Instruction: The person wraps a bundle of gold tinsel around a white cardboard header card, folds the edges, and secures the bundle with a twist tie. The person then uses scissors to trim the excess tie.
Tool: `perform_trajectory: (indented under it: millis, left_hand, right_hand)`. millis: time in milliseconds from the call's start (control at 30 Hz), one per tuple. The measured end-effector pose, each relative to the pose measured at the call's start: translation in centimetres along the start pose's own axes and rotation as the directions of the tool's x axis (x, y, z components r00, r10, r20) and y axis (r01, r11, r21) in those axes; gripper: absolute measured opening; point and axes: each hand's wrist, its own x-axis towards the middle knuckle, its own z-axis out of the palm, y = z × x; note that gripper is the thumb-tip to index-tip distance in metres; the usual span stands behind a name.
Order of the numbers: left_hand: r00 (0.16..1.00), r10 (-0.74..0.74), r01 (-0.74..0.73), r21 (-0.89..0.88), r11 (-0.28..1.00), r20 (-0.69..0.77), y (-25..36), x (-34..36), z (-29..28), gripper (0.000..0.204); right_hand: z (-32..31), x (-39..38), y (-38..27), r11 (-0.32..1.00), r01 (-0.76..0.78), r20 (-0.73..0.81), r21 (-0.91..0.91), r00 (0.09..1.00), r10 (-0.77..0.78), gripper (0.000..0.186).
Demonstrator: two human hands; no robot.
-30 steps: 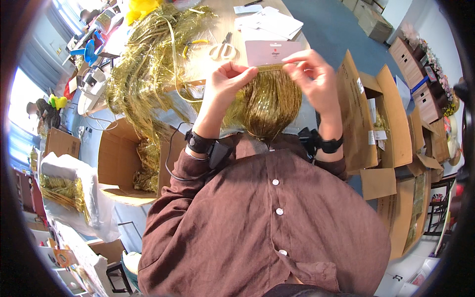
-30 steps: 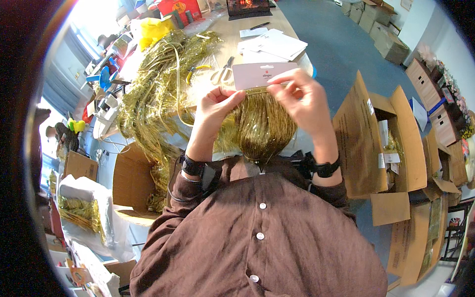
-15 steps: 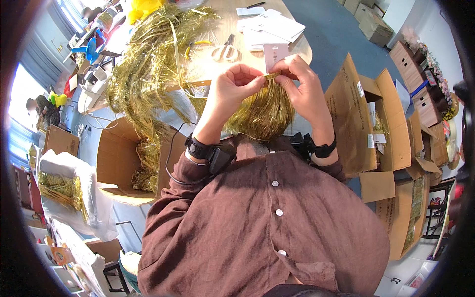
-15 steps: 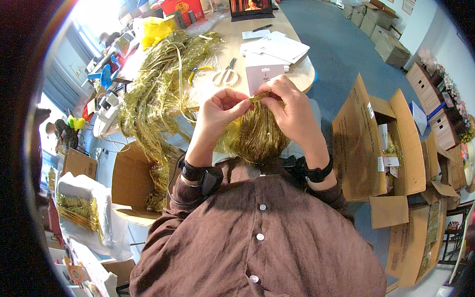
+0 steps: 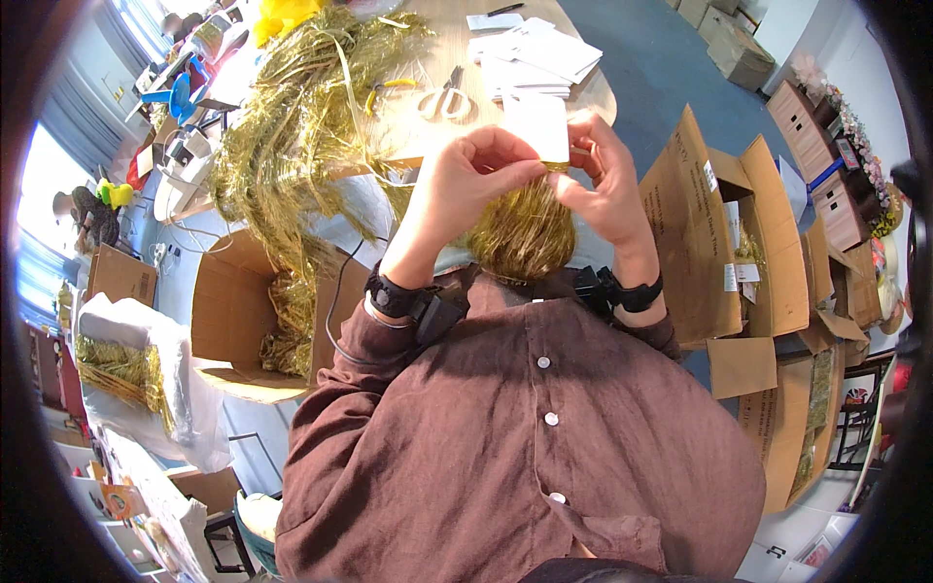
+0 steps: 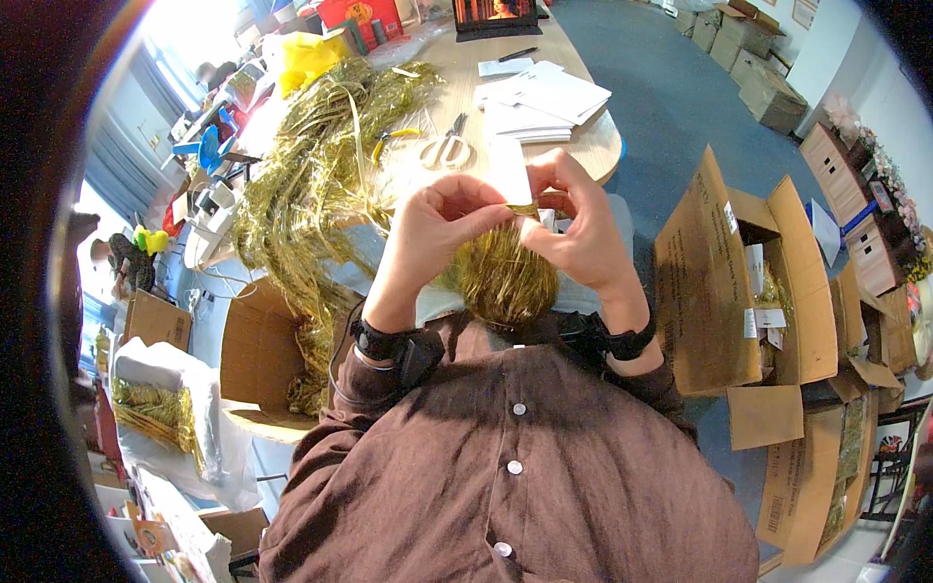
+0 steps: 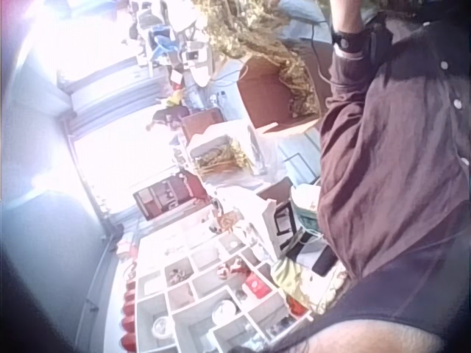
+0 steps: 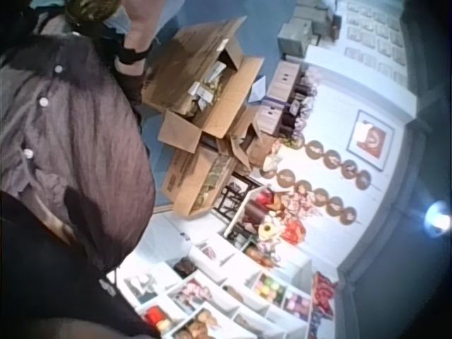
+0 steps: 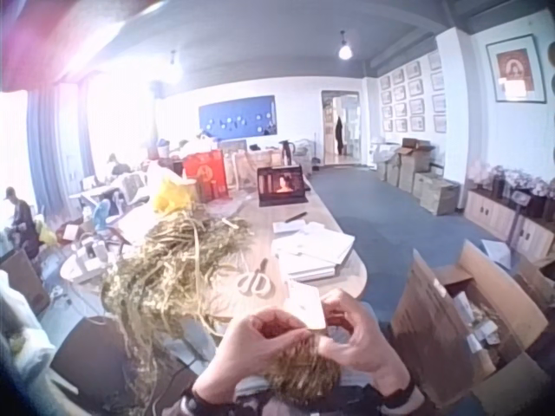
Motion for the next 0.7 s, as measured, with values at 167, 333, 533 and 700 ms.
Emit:
perform_trajectory:
  millis: [167,333,533,700]
  left_hand:
    - [0.996,0.061,-0.046,0.227,0.973,-0.059,0.1,-0.1,-2.5,0.011]
    - [0.993,0.115,-0.11,0.264,0.958,-0.004,-0.6,0.1,-4.2,0.011]
    - [1.0,0.005,-0.001,0.14,0.99,-0.03,-1.3,0.0,-4.6,0.011]
    - [0.995,0.102,-0.102,-0.079,0.992,-0.008,-2.6,0.5,-4.3,0.011]
  right_hand:
    - [-1.8,-0.2,-0.6,0.943,-0.004,-0.082,0.332,0.996,0.033,0.033]
    - [-2.4,-0.6,-0.8,0.851,0.015,-0.169,0.525,0.982,0.087,0.034]
    - [-2.1,-0.8,-1.5,0.725,0.003,-0.151,0.689,0.979,0.14,0.05]
    - [-1.7,-1.1,-2.5,0.676,-0.037,-0.144,0.736,0.967,0.21,0.053]
